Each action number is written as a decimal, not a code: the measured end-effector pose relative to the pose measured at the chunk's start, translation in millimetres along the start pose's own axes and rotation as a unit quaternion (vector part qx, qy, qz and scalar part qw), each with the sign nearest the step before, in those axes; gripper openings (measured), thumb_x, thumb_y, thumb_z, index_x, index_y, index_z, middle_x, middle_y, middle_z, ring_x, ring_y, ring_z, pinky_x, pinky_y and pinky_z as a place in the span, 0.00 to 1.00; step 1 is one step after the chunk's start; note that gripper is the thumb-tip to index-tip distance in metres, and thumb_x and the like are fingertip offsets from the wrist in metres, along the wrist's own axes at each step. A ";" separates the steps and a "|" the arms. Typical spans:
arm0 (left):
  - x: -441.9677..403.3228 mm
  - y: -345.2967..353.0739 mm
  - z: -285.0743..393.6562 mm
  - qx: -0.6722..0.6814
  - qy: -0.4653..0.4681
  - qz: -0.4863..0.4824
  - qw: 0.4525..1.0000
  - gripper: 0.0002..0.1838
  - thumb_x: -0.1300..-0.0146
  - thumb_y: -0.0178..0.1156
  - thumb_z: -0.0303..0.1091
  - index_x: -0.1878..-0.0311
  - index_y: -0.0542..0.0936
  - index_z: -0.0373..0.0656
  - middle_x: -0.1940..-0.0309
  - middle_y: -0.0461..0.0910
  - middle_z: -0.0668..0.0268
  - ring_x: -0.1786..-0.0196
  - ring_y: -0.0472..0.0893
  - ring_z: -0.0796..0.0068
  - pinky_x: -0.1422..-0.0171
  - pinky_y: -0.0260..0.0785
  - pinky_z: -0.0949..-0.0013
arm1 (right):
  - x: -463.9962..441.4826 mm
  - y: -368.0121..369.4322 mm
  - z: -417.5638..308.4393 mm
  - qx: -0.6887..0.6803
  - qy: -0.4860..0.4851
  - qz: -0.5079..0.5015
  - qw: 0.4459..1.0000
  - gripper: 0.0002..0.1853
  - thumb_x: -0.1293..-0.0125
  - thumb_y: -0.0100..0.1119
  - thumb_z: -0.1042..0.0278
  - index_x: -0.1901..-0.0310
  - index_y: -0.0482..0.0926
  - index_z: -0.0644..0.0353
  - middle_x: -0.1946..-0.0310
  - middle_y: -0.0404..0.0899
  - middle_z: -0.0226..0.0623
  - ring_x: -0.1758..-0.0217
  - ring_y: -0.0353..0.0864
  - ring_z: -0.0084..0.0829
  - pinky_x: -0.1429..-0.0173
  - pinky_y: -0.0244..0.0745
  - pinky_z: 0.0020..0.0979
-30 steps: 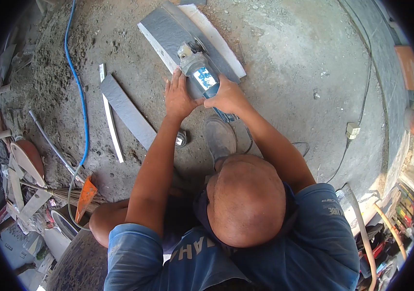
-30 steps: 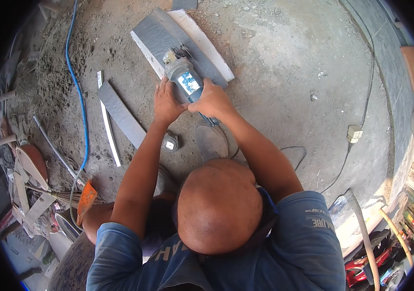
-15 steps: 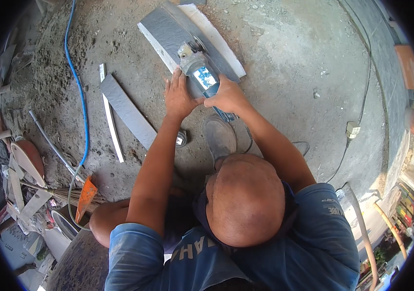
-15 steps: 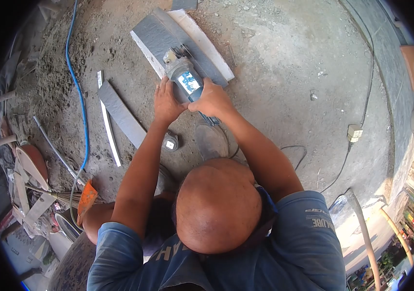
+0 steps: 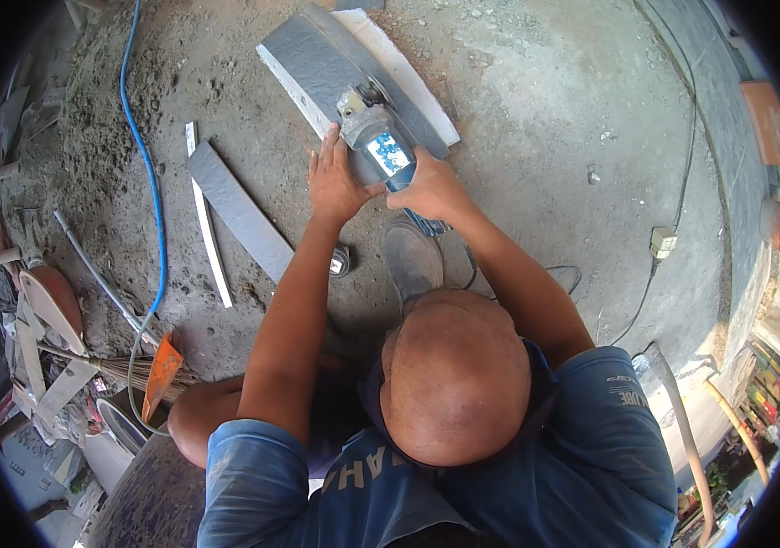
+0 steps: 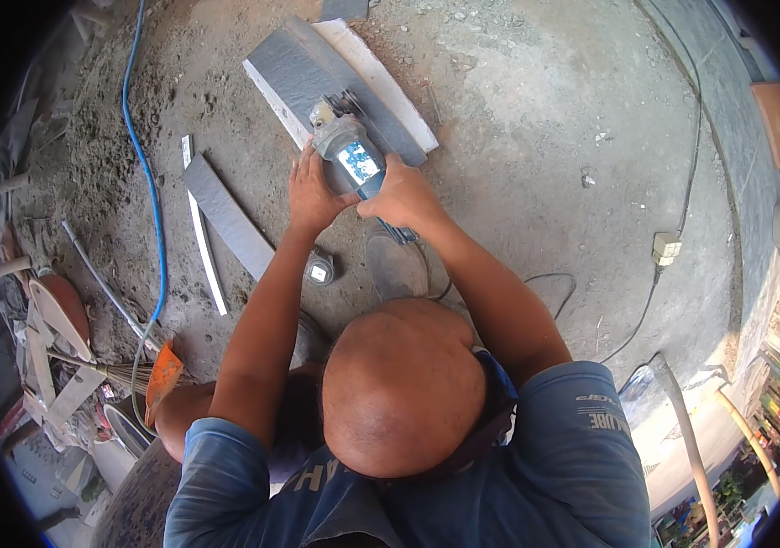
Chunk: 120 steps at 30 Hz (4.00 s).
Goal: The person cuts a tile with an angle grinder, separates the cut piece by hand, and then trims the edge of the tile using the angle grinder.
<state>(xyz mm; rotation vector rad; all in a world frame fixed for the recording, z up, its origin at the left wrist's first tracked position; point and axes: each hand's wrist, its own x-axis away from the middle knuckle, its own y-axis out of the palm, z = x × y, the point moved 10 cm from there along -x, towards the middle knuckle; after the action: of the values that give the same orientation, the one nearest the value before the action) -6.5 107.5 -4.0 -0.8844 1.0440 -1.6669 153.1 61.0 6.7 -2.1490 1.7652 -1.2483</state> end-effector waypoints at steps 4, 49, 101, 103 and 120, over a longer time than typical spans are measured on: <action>0.2 0.0 0.0 0.000 -0.002 -0.003 1.000 0.63 0.67 0.82 0.55 0.27 0.61 0.41 0.20 0.52 0.59 0.19 0.55 0.61 0.17 0.47 0.48 | 3.9 -0.1 3.0 -0.008 0.004 0.003 1.000 0.48 0.60 0.73 0.56 0.38 0.67 0.77 0.50 0.80 0.67 0.44 0.81 0.58 0.40 0.77 0.43; 0.5 -1.8 5.5 -0.018 0.024 0.019 0.999 0.63 0.70 0.82 0.56 0.32 0.63 0.32 0.21 0.55 0.54 0.21 0.58 0.55 0.20 0.52 0.48 | 12.3 2.5 15.5 0.005 0.002 -0.009 1.000 0.46 0.59 0.73 0.57 0.39 0.67 0.74 0.51 0.81 0.64 0.44 0.82 0.56 0.41 0.78 0.44; -0.7 4.1 1.7 -0.009 0.006 0.011 1.000 0.65 0.68 0.83 0.53 0.25 0.59 0.41 0.21 0.55 0.58 0.19 0.55 0.60 0.18 0.50 0.49 | 28.5 0.2 29.2 -0.016 -0.005 0.010 1.000 0.41 0.59 0.73 0.58 0.43 0.70 0.72 0.54 0.82 0.62 0.48 0.83 0.56 0.44 0.79 0.45; -0.3 4.4 1.3 -0.009 0.006 0.011 1.000 0.65 0.67 0.83 0.53 0.24 0.59 0.41 0.21 0.55 0.58 0.19 0.55 0.61 0.18 0.50 0.49 | 29.3 -0.7 28.9 -0.015 -0.009 0.015 1.000 0.41 0.58 0.73 0.58 0.43 0.70 0.72 0.54 0.82 0.62 0.47 0.83 0.56 0.44 0.79 0.46; -0.8 2.2 3.9 -0.008 0.011 0.020 1.000 0.65 0.68 0.83 0.51 0.25 0.60 0.42 0.21 0.56 0.58 0.20 0.56 0.60 0.18 0.49 0.49 | 31.9 -0.3 31.5 -0.020 -0.010 0.005 1.000 0.41 0.59 0.74 0.57 0.44 0.71 0.72 0.52 0.81 0.62 0.46 0.82 0.56 0.43 0.78 0.46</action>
<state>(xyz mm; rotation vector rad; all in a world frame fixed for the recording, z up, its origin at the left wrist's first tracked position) -2.0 106.8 -4.7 -0.8529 1.0846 -1.6394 173.1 21.1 2.8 -2.1627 1.8064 -1.1935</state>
